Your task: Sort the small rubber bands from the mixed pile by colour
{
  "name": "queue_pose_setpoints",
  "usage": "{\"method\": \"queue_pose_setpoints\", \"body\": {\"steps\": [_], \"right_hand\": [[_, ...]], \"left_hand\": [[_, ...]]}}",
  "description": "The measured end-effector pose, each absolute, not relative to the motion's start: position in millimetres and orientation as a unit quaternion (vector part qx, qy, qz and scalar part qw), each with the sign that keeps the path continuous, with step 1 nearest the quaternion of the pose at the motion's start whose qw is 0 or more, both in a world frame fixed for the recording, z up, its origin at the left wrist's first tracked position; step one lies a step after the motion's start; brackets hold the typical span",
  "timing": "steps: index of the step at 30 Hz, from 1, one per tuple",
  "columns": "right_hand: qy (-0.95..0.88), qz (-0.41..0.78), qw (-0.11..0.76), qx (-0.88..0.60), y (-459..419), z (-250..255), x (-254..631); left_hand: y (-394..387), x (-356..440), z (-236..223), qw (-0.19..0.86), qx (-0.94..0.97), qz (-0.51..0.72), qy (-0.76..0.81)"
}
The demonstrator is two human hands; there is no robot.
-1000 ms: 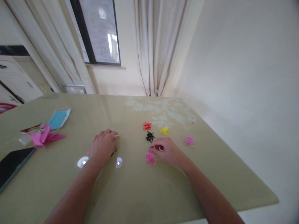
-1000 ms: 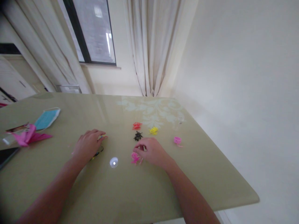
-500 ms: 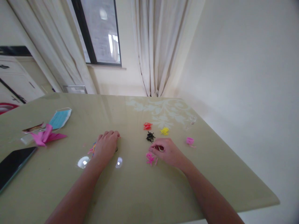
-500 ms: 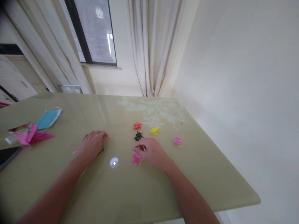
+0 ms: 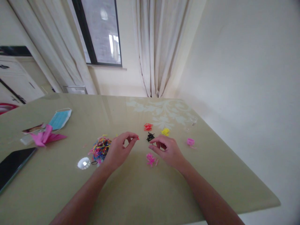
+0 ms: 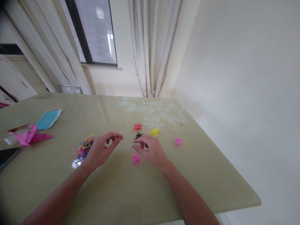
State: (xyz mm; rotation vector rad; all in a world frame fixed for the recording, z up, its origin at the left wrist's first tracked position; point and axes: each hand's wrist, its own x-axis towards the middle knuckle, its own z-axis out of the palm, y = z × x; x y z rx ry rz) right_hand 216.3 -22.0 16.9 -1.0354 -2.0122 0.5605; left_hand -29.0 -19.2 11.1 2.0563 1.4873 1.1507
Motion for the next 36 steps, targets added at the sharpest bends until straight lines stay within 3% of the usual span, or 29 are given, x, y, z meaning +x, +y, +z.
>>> {"method": "queue_pose_setpoints", "body": {"steps": [9, 26, 36], "right_hand": [[-0.810, 0.162, 0.454, -0.335, -32.2, 20.7, 217.7], [-0.792, 0.148, 0.495, -0.325, -33.8, 23.9, 213.0], [-0.790, 0.175, 0.491, -0.324, -33.0, 21.1, 213.5]], "left_hand": [[-49.2, 2.9, 23.1, 0.234, 0.749, 0.450, 0.425], [-49.1, 3.7, 20.9, 0.248, 0.729, 0.482, 0.418], [-42.4, 2.3, 14.6, 0.472, 0.625, 0.464, 0.414]]}}
